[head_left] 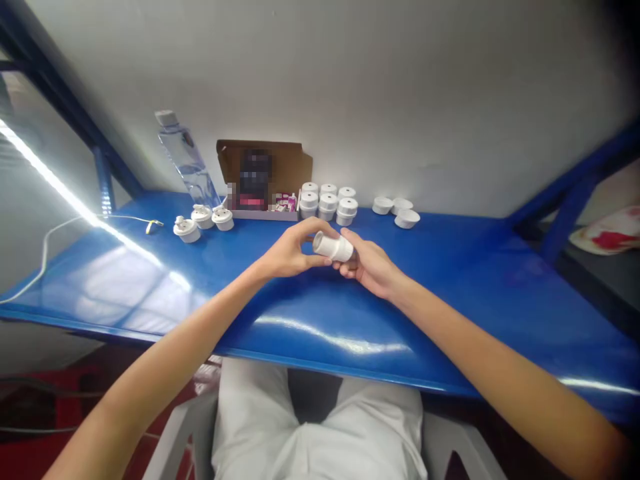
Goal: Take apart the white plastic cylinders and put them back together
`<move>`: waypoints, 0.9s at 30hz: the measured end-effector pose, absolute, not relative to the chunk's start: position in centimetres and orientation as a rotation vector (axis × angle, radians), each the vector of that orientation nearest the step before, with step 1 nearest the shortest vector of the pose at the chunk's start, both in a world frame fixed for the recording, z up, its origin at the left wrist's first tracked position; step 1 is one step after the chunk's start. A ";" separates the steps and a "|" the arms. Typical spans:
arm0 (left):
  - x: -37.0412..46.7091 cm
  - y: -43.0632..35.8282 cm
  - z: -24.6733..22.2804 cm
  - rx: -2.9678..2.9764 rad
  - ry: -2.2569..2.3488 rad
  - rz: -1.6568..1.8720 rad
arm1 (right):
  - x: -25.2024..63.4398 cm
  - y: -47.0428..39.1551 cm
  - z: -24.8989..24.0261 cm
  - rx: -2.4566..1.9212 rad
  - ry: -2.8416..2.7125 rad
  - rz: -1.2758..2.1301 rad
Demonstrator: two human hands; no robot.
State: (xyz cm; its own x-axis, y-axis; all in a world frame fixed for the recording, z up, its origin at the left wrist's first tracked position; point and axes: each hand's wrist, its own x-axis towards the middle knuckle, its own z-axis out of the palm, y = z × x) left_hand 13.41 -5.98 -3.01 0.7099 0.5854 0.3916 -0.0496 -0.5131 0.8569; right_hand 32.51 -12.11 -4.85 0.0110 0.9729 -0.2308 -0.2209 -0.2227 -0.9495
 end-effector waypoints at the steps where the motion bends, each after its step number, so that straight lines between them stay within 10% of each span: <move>1: 13.5 -6.0 -3.0 1.974 0.398 0.854 | 32.5 -12.1 -4.9 -1.206 -0.884 1.451; 15: 13.8 -6.6 -2.7 2.525 0.392 0.859 | 33.1 -11.6 -5.5 -1.224 -0.862 1.391; 27: 7.7 -2.0 0.4 2.502 1.670 0.975 | 40.7 -8.5 -6.6 -1.628 -1.312 0.116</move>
State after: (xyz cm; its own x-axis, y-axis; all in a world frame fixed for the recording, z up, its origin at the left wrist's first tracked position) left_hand 7.69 -2.00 0.36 0.2521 0.8290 0.4992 0.8421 -0.4421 0.3089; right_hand 40.66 -8.46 -6.64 0.4069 0.7784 0.4781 0.6822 0.0891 -0.7257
